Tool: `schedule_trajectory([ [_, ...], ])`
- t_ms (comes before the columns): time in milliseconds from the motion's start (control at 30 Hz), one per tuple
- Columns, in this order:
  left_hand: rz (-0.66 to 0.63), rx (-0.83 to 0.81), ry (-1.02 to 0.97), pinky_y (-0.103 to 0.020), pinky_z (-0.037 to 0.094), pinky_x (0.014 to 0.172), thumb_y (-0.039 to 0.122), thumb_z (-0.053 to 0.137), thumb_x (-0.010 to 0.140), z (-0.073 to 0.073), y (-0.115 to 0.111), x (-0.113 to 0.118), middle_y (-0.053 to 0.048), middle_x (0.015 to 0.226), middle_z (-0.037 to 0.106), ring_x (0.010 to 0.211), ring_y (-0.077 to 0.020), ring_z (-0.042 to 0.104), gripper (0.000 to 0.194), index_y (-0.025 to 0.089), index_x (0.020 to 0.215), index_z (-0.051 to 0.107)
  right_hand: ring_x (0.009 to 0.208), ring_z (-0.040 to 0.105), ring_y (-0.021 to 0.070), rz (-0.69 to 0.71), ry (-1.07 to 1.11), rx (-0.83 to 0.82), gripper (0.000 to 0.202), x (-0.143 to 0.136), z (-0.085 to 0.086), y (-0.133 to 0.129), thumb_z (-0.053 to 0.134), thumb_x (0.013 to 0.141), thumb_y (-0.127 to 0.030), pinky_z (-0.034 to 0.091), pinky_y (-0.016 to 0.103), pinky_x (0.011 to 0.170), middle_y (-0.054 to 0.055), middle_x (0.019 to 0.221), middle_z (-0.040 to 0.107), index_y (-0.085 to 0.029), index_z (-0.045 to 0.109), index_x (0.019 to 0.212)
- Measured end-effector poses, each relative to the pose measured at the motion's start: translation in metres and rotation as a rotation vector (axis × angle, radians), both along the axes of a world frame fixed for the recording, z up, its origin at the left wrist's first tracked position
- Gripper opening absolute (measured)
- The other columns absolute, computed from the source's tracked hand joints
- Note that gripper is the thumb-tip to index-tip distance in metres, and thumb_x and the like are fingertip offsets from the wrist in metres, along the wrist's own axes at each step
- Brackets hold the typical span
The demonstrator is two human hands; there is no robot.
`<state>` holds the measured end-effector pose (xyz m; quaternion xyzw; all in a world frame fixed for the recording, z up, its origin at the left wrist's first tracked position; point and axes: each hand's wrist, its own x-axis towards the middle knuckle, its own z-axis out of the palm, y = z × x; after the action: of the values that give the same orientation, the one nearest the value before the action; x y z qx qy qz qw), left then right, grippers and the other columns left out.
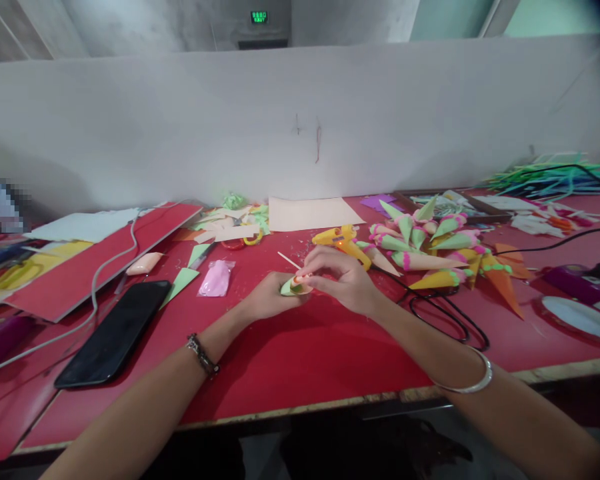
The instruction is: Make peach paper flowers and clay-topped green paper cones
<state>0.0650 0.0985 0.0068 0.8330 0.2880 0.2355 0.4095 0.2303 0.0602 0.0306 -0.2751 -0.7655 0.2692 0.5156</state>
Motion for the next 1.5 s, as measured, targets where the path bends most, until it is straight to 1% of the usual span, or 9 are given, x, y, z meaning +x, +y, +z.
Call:
schedule_trajectory([
  [367,0.037,0.012,-0.009,-0.017,0.025,0.045,0.024,0.048,0.069,-0.003,0.0019,-0.0001,0.006,0.055,0.03,0.05,-0.0051,0.027,0.018,0.015,0.057,0.038,0.075,0.052,0.0123,-0.03,0.035,0.006,0.007,-0.0028,-0.0042,0.0022,0.059,0.076,-0.024,0.042,0.026,0.065,0.002,0.077,0.056,-0.021,0.064,0.076],
  [600,0.042,0.025,-0.026,-0.017,0.024,0.045,0.024,0.048,0.069,-0.0056,0.0036,-0.0001,0.007,0.055,0.029,0.05,-0.0048,0.027,0.019,0.015,0.057,0.037,0.071,0.051,0.0111,-0.055,0.06,0.01,0.005,-0.0064,-0.0066,0.002,0.06,0.075,-0.024,0.041,0.024,0.059,0.001,0.074,0.053,-0.02,0.064,0.074],
  [733,0.02,0.024,-0.053,-0.017,0.026,0.045,0.022,0.048,0.069,-0.0037,0.0026,0.0001,0.007,0.055,0.029,0.05,-0.0046,0.027,0.019,0.016,0.057,0.036,0.068,0.051,0.0097,-0.107,0.043,0.006,0.007,-0.0064,-0.0071,0.0017,0.059,0.076,-0.023,0.041,0.022,0.054,0.001,0.076,0.054,-0.02,0.065,0.079],
  [867,-0.053,0.017,-0.08,-0.018,0.033,0.049,0.024,0.053,0.069,-0.0019,0.0023,0.0004,0.005,0.061,0.04,0.054,-0.0063,0.036,0.012,0.014,0.072,0.046,0.068,0.051,0.0092,-0.154,0.009,0.01,0.011,-0.0054,-0.0082,0.0018,0.059,0.076,-0.022,0.042,0.021,0.054,0.002,0.079,0.054,-0.021,0.066,0.084],
  [933,-0.07,0.026,-0.107,-0.02,0.037,0.054,0.025,0.055,0.069,-0.0019,0.0026,0.0005,0.004,0.067,0.046,0.058,-0.0079,0.041,0.019,0.014,0.084,0.049,0.07,0.052,0.0097,-0.163,0.007,0.025,0.012,-0.0052,-0.0085,0.0018,0.058,0.076,-0.022,0.043,0.021,0.054,0.002,0.08,0.055,-0.022,0.066,0.086],
  [1033,-0.036,0.071,-0.137,-0.023,0.042,0.063,0.024,0.054,0.071,-0.0026,0.0035,0.0003,-0.001,0.08,0.053,0.068,-0.0112,0.048,0.028,0.014,0.097,0.049,0.073,0.054,0.0109,-0.191,0.022,0.062,0.012,-0.0054,-0.0076,0.0012,0.058,0.076,-0.021,0.045,0.022,0.056,0.002,0.082,0.057,-0.022,0.066,0.086],
  [1133,0.021,0.137,-0.126,-0.027,0.043,0.071,0.023,0.056,0.071,-0.0032,0.0044,-0.0004,-0.004,0.091,0.055,0.08,-0.015,0.051,0.035,0.014,0.103,0.046,0.076,0.056,0.0125,-0.239,0.041,0.112,0.009,-0.0053,-0.0058,0.0005,0.06,0.075,-0.02,0.047,0.024,0.061,0.002,0.081,0.06,-0.021,0.065,0.082],
  [1267,0.056,0.178,-0.085,-0.028,0.043,0.072,0.026,0.06,0.068,-0.0039,0.0053,-0.0016,-0.005,0.093,0.054,0.084,-0.0168,0.051,0.037,0.014,0.1,0.045,0.079,0.058,0.0138,-0.243,0.024,0.13,0.009,-0.0042,-0.0044,0.0009,0.06,0.075,-0.021,0.048,0.028,0.069,0.002,0.08,0.063,-0.022,0.066,0.082],
  [1500,0.128,0.197,-0.037,-0.021,0.037,0.055,0.024,0.059,0.067,-0.0023,0.0048,-0.0015,0.003,0.07,0.047,0.061,-0.0098,0.044,0.025,0.017,0.084,0.042,0.077,0.057,0.0131,-0.267,0.002,0.122,0.01,-0.0037,-0.0068,0.0024,0.059,0.076,-0.023,0.048,0.026,0.065,0.002,0.081,0.061,-0.022,0.066,0.082],
])
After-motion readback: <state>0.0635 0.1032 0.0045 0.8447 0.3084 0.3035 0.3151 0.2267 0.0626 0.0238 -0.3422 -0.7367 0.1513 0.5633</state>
